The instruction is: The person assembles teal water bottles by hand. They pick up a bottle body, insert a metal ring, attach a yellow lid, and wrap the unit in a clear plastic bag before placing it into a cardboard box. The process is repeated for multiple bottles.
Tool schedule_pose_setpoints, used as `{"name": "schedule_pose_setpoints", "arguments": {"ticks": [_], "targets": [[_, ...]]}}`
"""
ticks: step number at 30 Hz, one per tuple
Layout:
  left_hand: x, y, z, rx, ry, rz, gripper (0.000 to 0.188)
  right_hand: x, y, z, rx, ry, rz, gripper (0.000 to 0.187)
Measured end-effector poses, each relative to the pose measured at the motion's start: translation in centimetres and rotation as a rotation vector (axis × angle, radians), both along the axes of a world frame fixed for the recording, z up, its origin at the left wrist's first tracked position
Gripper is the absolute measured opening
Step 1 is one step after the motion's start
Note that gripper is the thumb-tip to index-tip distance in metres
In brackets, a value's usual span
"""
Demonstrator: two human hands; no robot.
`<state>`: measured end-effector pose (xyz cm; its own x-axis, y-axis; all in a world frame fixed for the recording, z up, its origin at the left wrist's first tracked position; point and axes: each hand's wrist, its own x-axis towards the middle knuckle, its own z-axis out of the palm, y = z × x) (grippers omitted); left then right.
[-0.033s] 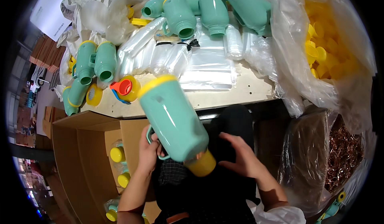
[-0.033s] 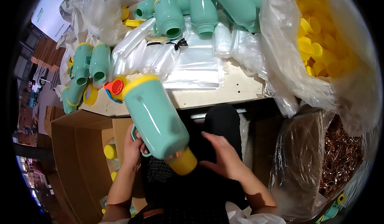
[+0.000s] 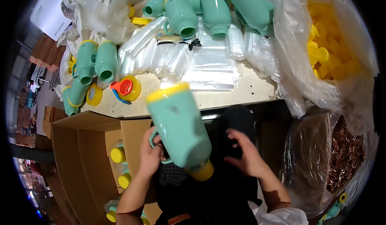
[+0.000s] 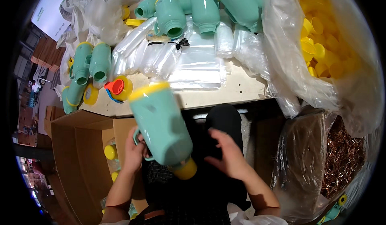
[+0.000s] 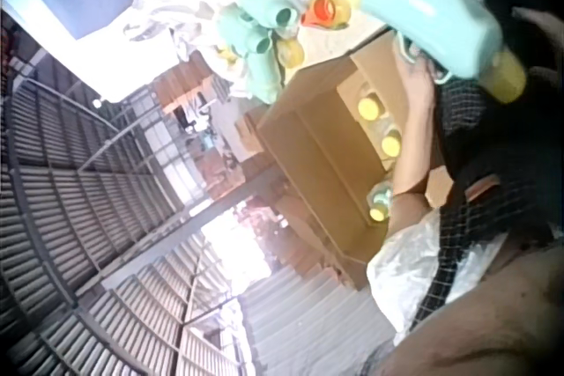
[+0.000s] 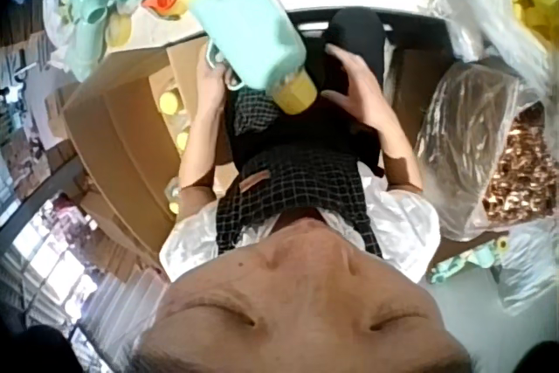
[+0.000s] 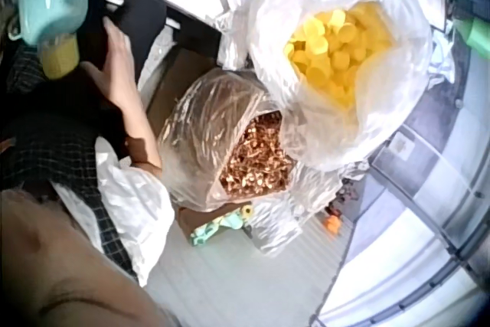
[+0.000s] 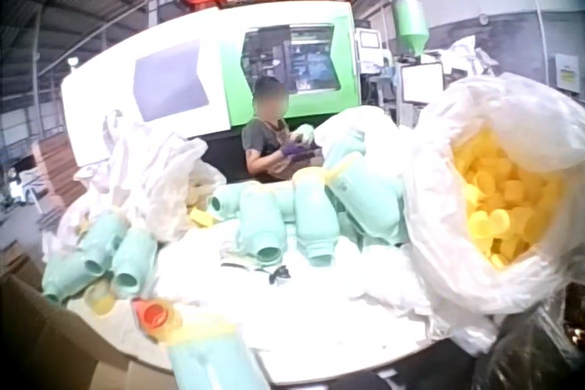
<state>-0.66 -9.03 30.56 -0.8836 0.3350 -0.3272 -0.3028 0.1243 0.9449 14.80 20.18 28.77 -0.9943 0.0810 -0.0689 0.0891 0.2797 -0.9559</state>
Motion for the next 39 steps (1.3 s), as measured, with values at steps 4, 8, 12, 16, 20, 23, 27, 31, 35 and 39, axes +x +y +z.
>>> {"name": "schedule_pose_setpoints", "arguments": {"ticks": [4, 8, 12, 16, 20, 23, 27, 31, 35, 39], "targets": [[4.1, 1.3, 0.9, -0.480, 0.495, -0.642, 0.059, -3.8, 2.6, 1.3, -0.280, 0.179, -0.170, 0.077], [1.8, 6.2, 6.3, -0.317, 0.948, -0.602, 0.053, -4.7, 4.4, 0.8, -0.169, 0.068, 0.139, 0.067], [1.6, 8.9, 8.1, -0.264, 0.805, -0.839, 0.016, -4.3, 4.6, 2.3, -0.223, -0.010, 0.109, 0.092], [-12.0, 19.6, -4.6, -0.261, 1.081, -0.334, 0.005, -3.8, 4.6, 2.6, -0.250, -0.023, 0.072, 0.107], [-16.4, 20.4, -10.2, -0.467, 0.941, -0.333, 0.007, -5.2, 6.1, 2.3, -0.258, 0.036, 0.138, 0.090], [-17.7, 20.4, -9.9, -0.295, 0.682, -0.195, 0.017, -8.0, 6.8, 0.3, -0.386, -0.085, 0.000, 0.040], [-16.0, 21.4, -6.1, 0.089, 0.139, -0.066, 0.025, -14.1, 5.4, -1.8, -0.422, -0.009, -0.477, 0.012], [-8.8, 18.7, -4.4, 0.286, 0.024, -0.174, 0.020, -14.8, 4.7, -0.8, -0.341, -0.046, -0.388, 0.024], [-6.1, 17.7, -3.3, 0.180, 0.083, -0.125, 0.015, -13.4, 4.1, -2.1, -0.382, 0.110, -0.239, 0.032], [-5.1, 16.5, -0.4, 0.410, 0.193, -0.153, 0.020, -12.1, 5.7, -3.7, -0.036, 0.347, -0.387, 0.017]]}}
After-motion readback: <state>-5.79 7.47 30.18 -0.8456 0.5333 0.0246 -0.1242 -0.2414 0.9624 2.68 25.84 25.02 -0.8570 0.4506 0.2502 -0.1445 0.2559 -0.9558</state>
